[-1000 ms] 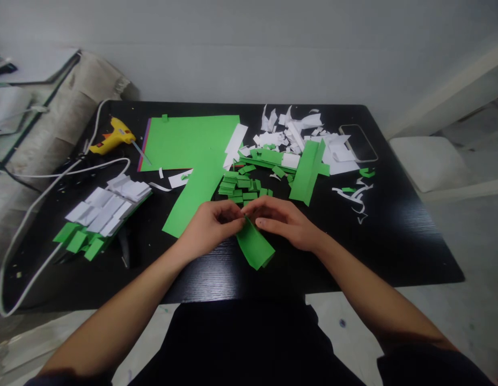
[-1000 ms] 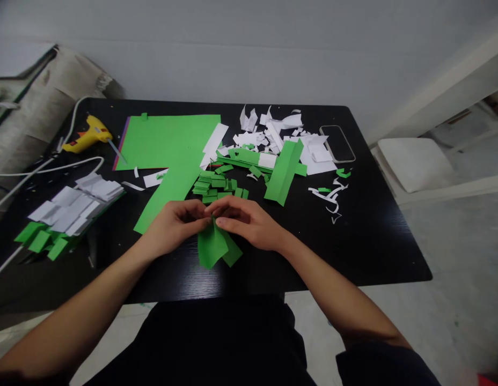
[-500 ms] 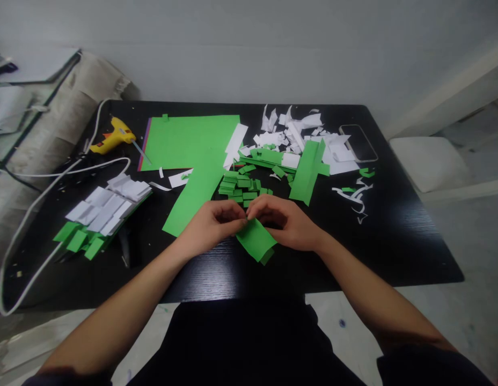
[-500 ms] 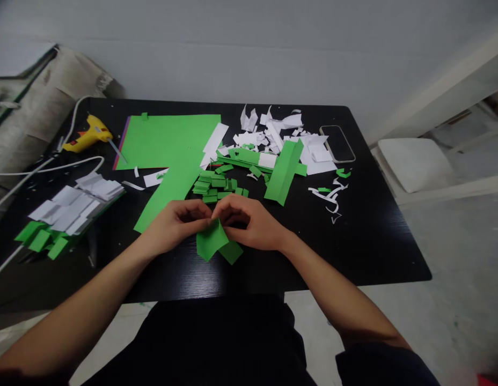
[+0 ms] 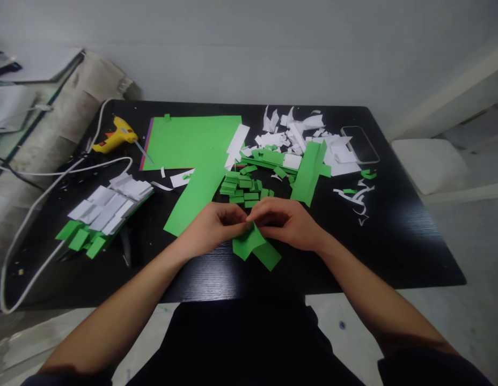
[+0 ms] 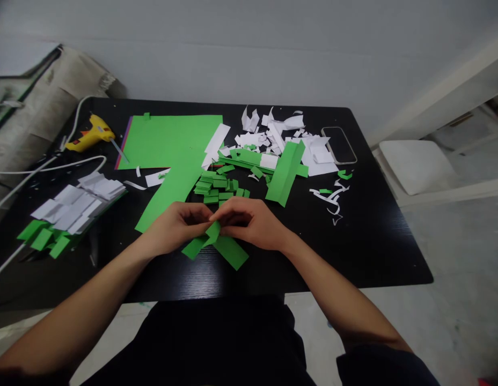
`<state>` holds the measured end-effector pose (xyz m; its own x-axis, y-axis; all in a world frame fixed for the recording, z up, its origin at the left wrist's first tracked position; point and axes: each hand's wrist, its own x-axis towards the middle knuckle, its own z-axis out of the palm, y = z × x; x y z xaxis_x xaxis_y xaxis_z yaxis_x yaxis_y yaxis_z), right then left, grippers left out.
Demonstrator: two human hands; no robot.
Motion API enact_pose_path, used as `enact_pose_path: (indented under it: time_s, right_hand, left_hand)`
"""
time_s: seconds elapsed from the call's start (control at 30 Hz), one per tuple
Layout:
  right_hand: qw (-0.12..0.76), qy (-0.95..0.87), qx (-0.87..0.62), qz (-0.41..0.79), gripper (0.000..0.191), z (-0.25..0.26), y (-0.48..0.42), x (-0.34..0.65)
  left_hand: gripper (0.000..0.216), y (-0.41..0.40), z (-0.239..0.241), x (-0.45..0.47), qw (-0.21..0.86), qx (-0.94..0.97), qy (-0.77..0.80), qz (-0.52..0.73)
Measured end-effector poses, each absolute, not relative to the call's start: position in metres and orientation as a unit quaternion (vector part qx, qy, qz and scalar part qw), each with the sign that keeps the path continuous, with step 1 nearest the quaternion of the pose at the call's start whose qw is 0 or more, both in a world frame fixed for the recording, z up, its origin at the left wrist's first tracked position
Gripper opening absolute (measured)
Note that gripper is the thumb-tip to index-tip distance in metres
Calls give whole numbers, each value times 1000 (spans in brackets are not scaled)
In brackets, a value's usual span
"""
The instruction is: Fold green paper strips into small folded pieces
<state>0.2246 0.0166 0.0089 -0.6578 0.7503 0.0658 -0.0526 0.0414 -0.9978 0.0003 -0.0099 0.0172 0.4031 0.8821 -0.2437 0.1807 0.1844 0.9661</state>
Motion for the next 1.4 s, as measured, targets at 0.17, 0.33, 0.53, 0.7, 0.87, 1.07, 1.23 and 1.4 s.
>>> enact_pose_path:
  time_s: [0.17, 0.33, 0.53, 0.7, 0.87, 1.07, 1.23, 1.4]
  right_hand:
    - [302, -590, -273, 697, 24, 6, 20, 225]
    - [285, -553, -297, 724, 21, 4, 22, 225]
    - [290, -530, -335, 723, 20, 2, 24, 224]
    - [299, -519, -342, 725, 20, -1, 26, 222]
    - [313, -504, -365, 717, 20, -7, 31, 221]
    - [326, -461, -377, 734, 21, -15, 32, 219]
    - [334, -466, -374, 729, 21, -12, 31, 218]
    - [338, -498, -367, 709, 24, -10, 29, 217]
  left_hand:
    - [16, -10, 18, 1, 606, 565, 468, 307]
    - [17, -10, 16, 2, 611, 552, 469, 320]
    - [19, -10, 14, 3, 601, 559, 471, 322]
    - [19, -5, 16, 4, 583, 590, 475, 293]
    - [18, 11, 16, 3, 544, 641, 474, 262]
    - [16, 22, 2, 3, 570, 615, 453, 303]
    - [21, 14, -5, 3, 556, 587, 478, 343]
    - [23, 10, -6, 3, 544, 564, 492, 380]
